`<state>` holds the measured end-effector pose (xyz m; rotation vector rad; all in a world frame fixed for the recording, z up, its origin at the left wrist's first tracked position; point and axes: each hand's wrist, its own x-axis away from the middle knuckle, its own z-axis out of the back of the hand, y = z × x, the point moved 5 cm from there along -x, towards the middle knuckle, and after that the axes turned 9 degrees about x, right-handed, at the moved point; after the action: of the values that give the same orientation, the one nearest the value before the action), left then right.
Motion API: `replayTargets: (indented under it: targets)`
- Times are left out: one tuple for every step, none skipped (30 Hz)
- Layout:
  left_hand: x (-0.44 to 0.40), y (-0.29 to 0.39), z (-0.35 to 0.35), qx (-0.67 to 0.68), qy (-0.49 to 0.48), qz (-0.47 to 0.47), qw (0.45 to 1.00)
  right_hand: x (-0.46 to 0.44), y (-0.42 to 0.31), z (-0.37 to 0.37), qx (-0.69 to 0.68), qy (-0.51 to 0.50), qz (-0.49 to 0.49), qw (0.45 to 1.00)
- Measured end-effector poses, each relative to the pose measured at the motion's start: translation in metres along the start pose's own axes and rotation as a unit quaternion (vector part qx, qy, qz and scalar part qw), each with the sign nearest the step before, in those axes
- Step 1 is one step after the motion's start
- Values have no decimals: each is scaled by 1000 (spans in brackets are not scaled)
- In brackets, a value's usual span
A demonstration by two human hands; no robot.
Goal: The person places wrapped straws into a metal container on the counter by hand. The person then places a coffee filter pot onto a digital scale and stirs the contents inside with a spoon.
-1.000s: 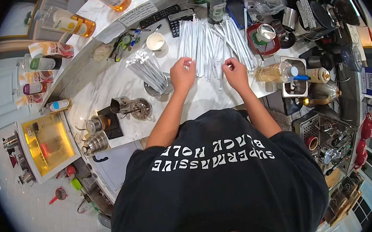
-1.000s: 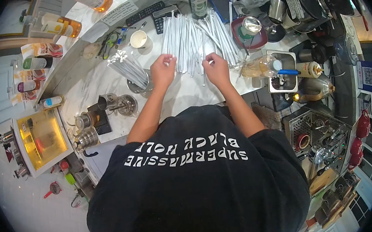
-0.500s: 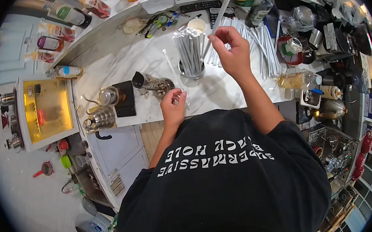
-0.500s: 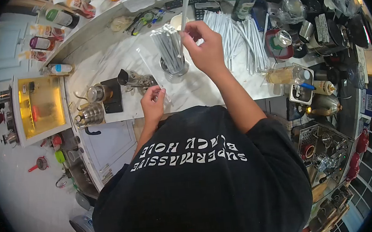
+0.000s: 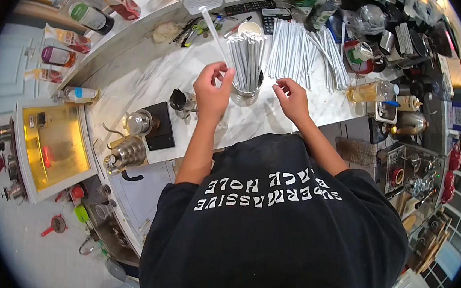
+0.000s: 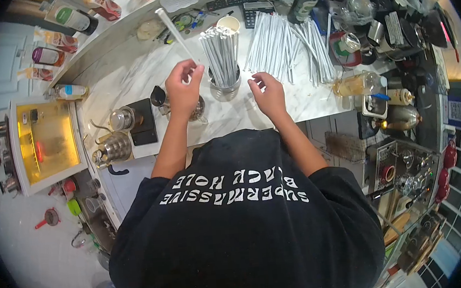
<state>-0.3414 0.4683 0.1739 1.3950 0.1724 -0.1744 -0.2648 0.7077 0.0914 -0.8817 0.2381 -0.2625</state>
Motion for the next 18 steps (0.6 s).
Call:
replayTargets:
  targets:
    - [-9, -10, -6, -8, -23, -2, 1000, 0, -5, -1, -1, -15, 1, 1000]
    - [-10, -17, -8, -6, -29, -2, 1000, 0, -10, -3, -1, -31, 2, 1000]
    - [-10, -26, -8, -13, -19, 20, 1000, 0, -11, -6, -3, -30, 11, 999]
    - [-10, -38, -8, -19, -8, 41, 999, 1, -10, -6, -1, -26, 7, 1000]
    - [-4, -54, -5, -27, -9, 45, 999, 1, -9, -7, -3, -28, 3, 1000]
    - [4, -61, -4, -25, -12, 46, 999, 1, -8, -8, -7, -31, -1, 999]
    - [14, -65, -2, -26, -14, 64, 998, 2, -6, -8, 9, -35, 0, 999]
    - [25, -69, 3, -29, -15, 82, 996, 2, -4, -9, 10, -37, -2, 999]
    - [36, -69, 4, -26, -14, 107, 994, 2, -5, -12, 23, -50, -1, 998]
    - [47, -70, 9, -27, -11, 110, 994, 2, -9, -15, 36, -63, 0, 997]
    - [58, -74, 12, -13, -20, 121, 992, 2, -13, -18, 36, -67, -1, 997]
    - [68, -75, 14, 2, -29, 132, 991, 2, -24, -24, 52, -94, 28, 994]
    - [75, -59, 17, 6, -34, 148, 988, 3, -31, -29, 68, -121, 55, 989]
    - [82, -61, 20, 6, -34, 151, 988, 2, -29, -34, 68, -122, 54, 989]
    - [88, -64, 22, 8, -42, 156, 987, 1, -28, -42, 97, -121, 95, 983]
    - [92, -67, 25, 10, -50, 162, 986, -1, -28, -50, 124, -118, 137, 976]
    - [96, -69, 28, 9, -51, 163, 985, -2, -23, -52, 137, -110, 143, 974]
    - [98, -68, 30, 9, -58, 171, 984, -5, -19, -55, 136, -111, 141, 974]
